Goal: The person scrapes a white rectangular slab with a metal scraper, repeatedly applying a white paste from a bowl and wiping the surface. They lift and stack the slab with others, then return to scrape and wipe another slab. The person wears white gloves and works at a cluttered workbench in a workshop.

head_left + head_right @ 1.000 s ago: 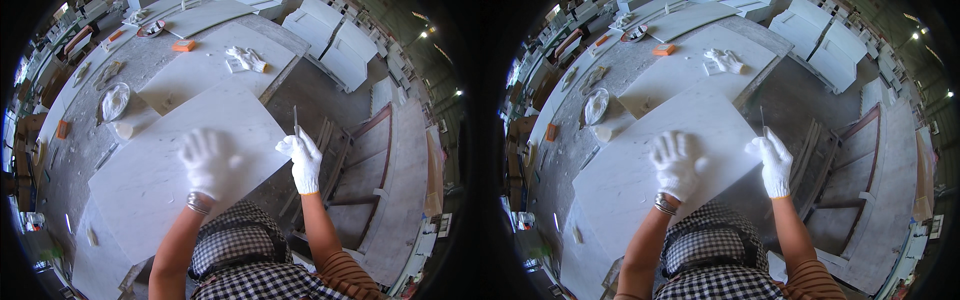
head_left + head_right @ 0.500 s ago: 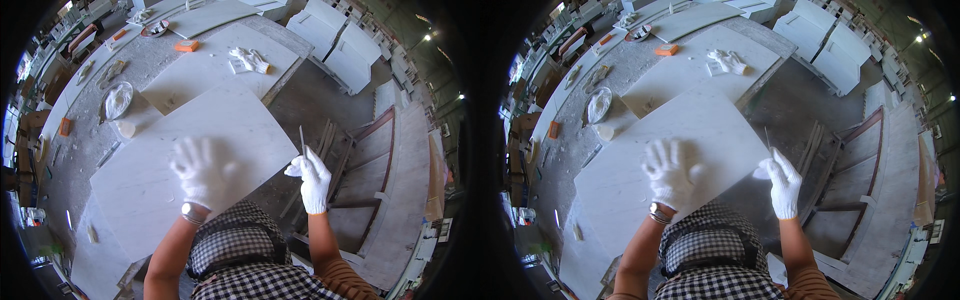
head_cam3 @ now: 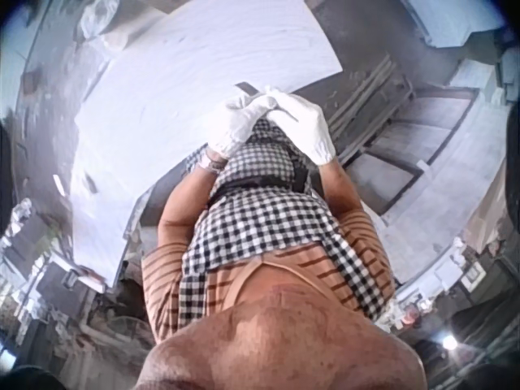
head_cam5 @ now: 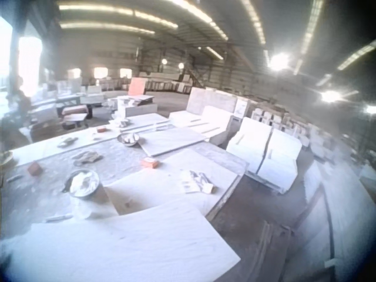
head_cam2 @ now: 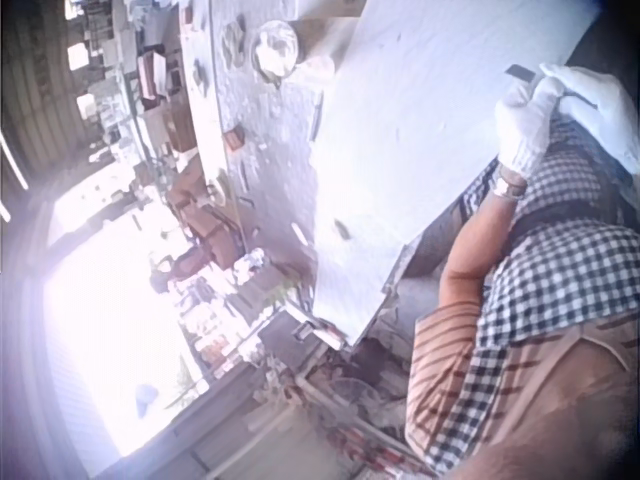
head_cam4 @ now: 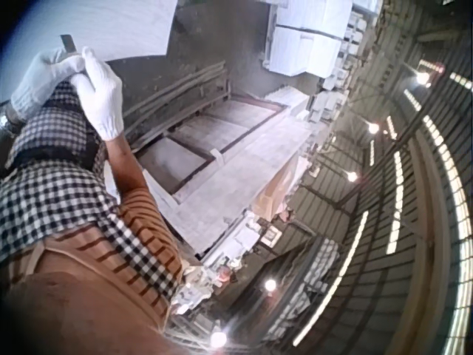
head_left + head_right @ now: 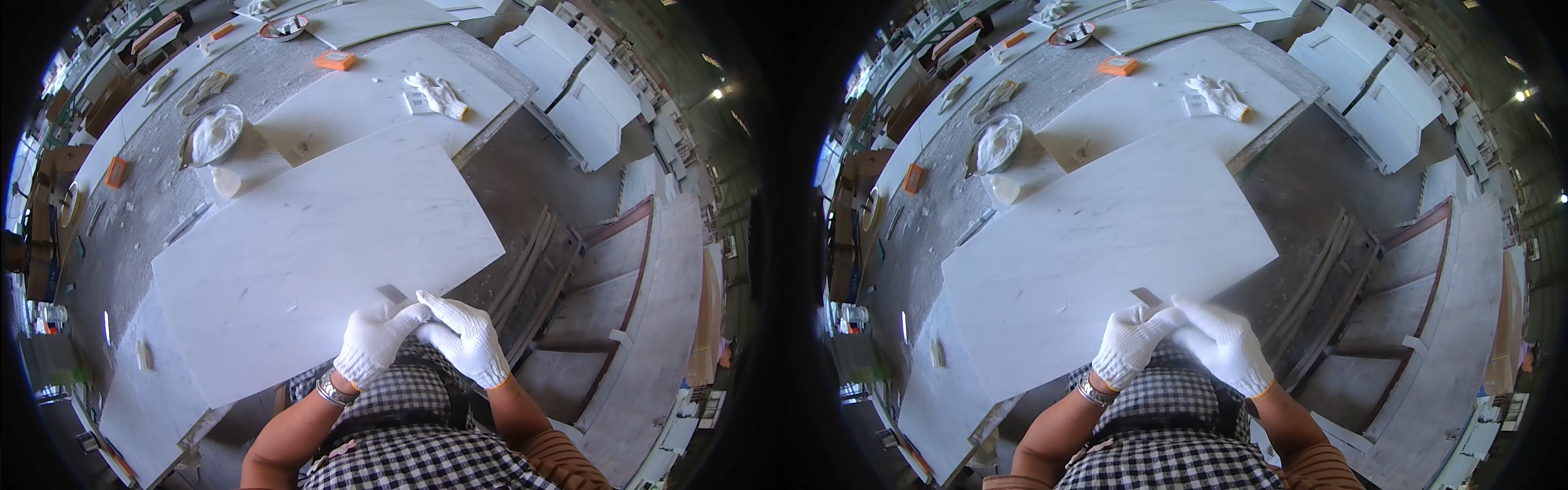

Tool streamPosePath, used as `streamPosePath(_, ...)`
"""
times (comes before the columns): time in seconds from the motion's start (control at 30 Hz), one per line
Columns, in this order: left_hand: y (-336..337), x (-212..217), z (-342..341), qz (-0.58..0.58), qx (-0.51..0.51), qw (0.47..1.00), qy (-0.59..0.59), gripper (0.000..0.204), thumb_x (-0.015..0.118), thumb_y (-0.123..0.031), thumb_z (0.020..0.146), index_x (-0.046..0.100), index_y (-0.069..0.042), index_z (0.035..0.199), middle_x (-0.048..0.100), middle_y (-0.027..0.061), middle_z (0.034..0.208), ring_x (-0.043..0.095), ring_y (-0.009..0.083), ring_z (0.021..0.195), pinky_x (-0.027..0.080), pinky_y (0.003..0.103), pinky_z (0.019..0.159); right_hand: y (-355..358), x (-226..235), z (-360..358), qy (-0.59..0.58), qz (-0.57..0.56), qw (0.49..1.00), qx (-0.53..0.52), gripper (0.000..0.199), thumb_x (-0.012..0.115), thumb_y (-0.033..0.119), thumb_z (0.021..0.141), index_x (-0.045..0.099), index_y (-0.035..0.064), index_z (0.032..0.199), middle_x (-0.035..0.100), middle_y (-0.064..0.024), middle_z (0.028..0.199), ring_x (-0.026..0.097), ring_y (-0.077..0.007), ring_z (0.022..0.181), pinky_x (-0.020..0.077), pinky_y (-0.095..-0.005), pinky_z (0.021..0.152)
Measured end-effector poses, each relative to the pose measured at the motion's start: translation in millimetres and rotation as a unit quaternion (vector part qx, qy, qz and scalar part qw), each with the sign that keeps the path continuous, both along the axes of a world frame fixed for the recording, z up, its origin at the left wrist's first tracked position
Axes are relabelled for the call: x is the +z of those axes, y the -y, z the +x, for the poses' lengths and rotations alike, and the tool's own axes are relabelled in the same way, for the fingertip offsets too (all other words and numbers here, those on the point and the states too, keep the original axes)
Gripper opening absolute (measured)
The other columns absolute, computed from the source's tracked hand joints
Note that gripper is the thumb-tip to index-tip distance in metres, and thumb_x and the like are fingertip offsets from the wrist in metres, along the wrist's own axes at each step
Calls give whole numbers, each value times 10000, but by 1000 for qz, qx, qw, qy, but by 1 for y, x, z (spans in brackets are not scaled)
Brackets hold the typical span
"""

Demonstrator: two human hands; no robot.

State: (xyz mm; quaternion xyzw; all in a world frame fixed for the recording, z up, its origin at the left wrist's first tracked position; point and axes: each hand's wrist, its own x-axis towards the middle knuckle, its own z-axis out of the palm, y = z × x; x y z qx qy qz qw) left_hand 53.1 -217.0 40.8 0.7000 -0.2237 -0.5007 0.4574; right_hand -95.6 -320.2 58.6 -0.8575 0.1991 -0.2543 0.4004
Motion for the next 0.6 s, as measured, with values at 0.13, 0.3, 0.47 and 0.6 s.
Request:
streamPosePath(0.13, -9, 1, 14, -64, 56, 994, -66, 272, 773, -270, 966, 782, 2, 990, 773, 71, 862, 683, 100, 737, 535, 247, 663, 2, 2, -2, -76, 63, 995, 28, 440, 724, -32, 900, 663, -33, 1336, 764, -172, 988, 759, -203, 811, 609, -305, 722)
streamPosePath(0.3, -50, -15, 80, -169, 282, 944, 34, 210, 705, -163, 994, 772, 0, 1108, 791, 125, 1043, 739, 189, 914, 563, 321, 874, 20, -4, -13, -70, 230, 966, -93, 341, 645, -54, 955, 670, -66, 1295, 757, -173, 967, 747, -175, 783, 621, -298, 733)
streamPosePath(0.47, -96, -30, 126, -68, 226, 848, 474, 240, 729, -95, 947, 732, -33, 1179, 718, 176, 1263, 672, 299, 1183, 504, 419, 1057, 37, -18, 1, -21, 84, 980, -181, 123, 741, -1, 905, 727, -52, 1016, 742, -100, 910, 721, -162, 836, 580, -297, 754)
streamPosePath(0.6, -111, -43, 139, 37, 101, 774, 624, 410, 721, -173, 941, 645, -52, 1325, 602, 202, 1441, 493, 405, 1405, 326, 516, 1220, 40, -27, 23, -49, -82, 981, -167, 167, 774, 61, 881, 750, 3, 1036, 727, -107, 896, 707, -227, 823, 544, -331, 722)
